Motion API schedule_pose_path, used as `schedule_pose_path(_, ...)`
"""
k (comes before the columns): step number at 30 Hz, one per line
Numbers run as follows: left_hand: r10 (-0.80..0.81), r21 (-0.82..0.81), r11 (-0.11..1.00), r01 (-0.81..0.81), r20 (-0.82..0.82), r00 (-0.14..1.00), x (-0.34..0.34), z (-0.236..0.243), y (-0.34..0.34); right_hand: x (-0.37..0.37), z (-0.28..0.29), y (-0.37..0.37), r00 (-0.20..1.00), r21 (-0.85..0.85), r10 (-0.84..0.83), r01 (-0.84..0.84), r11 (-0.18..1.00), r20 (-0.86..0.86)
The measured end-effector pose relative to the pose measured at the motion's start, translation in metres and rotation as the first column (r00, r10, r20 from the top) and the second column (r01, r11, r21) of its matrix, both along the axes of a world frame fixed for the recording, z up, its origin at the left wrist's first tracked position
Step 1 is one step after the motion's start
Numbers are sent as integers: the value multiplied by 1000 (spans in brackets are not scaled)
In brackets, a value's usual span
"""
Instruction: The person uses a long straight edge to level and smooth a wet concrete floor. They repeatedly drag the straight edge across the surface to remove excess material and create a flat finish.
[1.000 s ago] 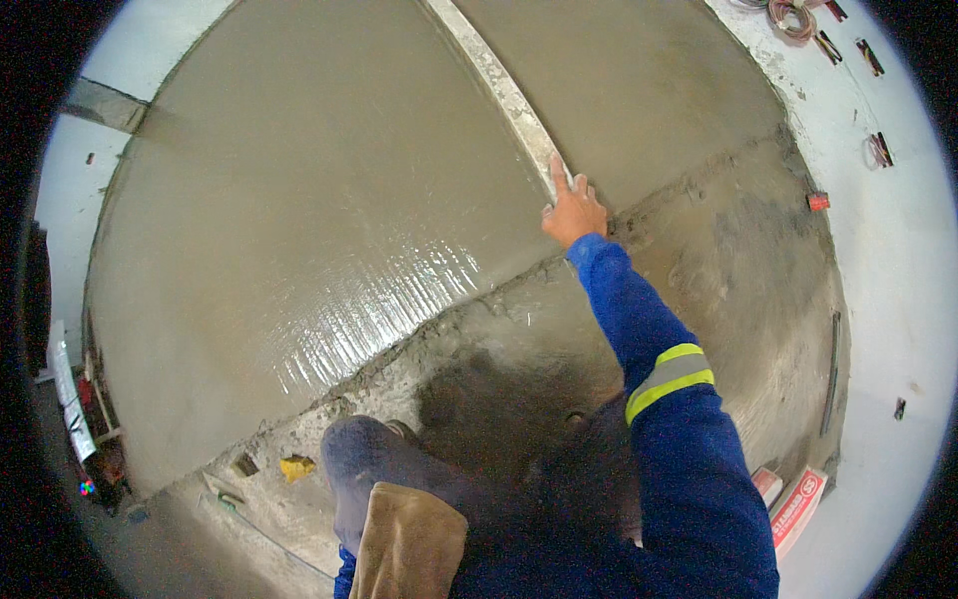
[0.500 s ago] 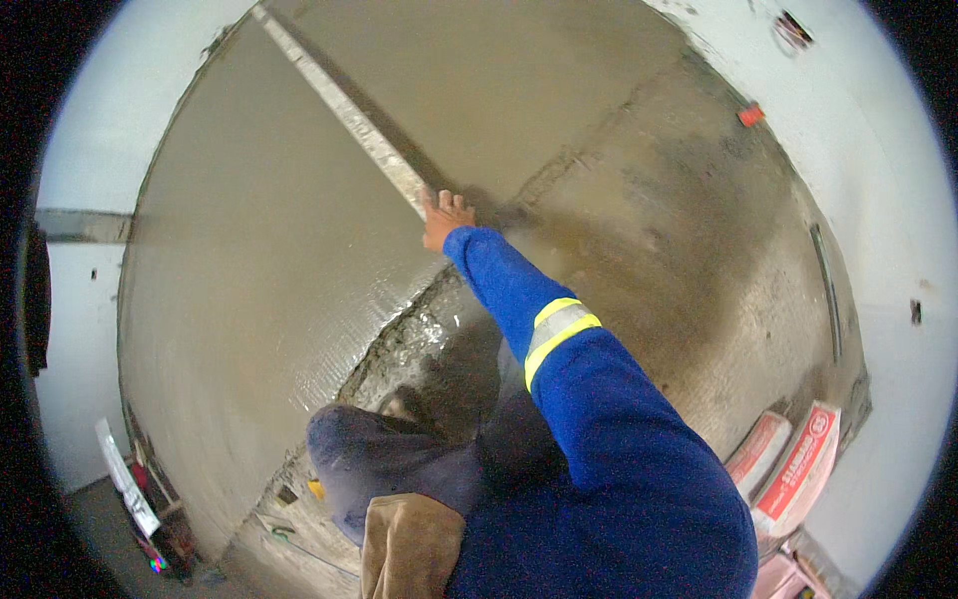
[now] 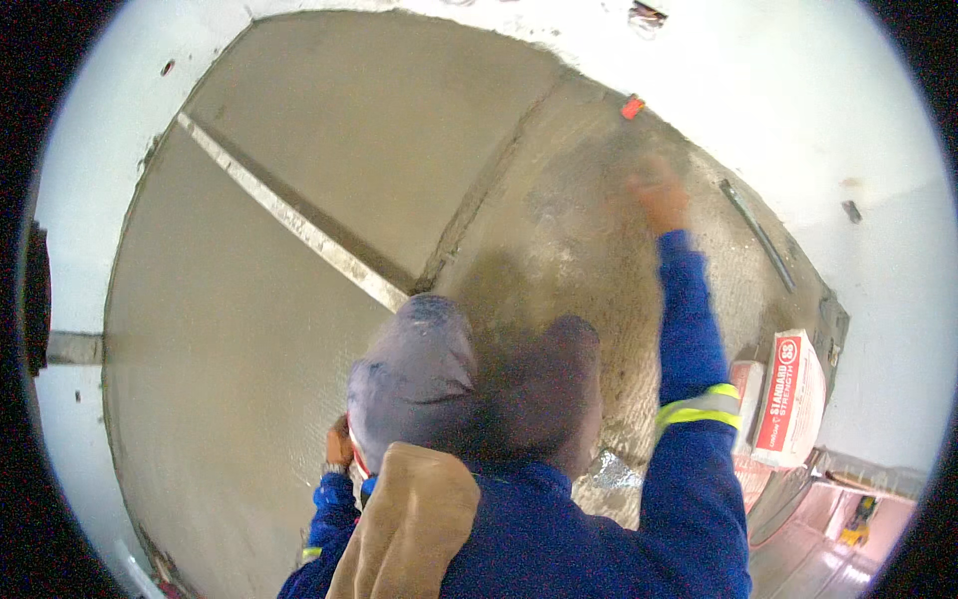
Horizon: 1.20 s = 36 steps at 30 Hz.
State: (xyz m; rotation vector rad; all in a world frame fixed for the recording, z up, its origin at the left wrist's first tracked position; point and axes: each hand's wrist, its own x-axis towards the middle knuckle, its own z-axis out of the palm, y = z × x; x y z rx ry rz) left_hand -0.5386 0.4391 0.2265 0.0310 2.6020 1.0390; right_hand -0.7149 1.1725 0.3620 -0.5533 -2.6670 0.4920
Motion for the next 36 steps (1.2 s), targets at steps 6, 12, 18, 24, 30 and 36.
schedule_pose_path(6, 31, -478, 874, -84, -118, 993, -191, 18, 76, 131, 239, 87, 884, -118, -344, 323, 939, -316)
schedule_pose_path(12, -110, -660, 741, 125, 65, 992, -283, 29, 147, 211, 363, 74, 810, 57, -479, 526, 848, -338)
schedule_pose_path(18, -175, -699, 660, 275, 212, 961, -293, 37, 150, 262, 438, 72, 822, 292, -494, 565, 772, -284)
schedule_pose_path(24, -236, -707, 624, 335, 238, 942, -298, 40, 153, 361, 447, 83, 796, 312, -557, 605, 732, -238)
schedule_pose_path(30, -238, -721, 577, 384, 302, 923, -303, 43, 164, 323, 303, 95, 784, -42, -618, 621, 783, 57)
schedule_pose_path(36, -198, -733, 590, 339, 276, 940, -306, 21, 171, 111, 128, 86, 900, -187, -274, 350, 918, 338)
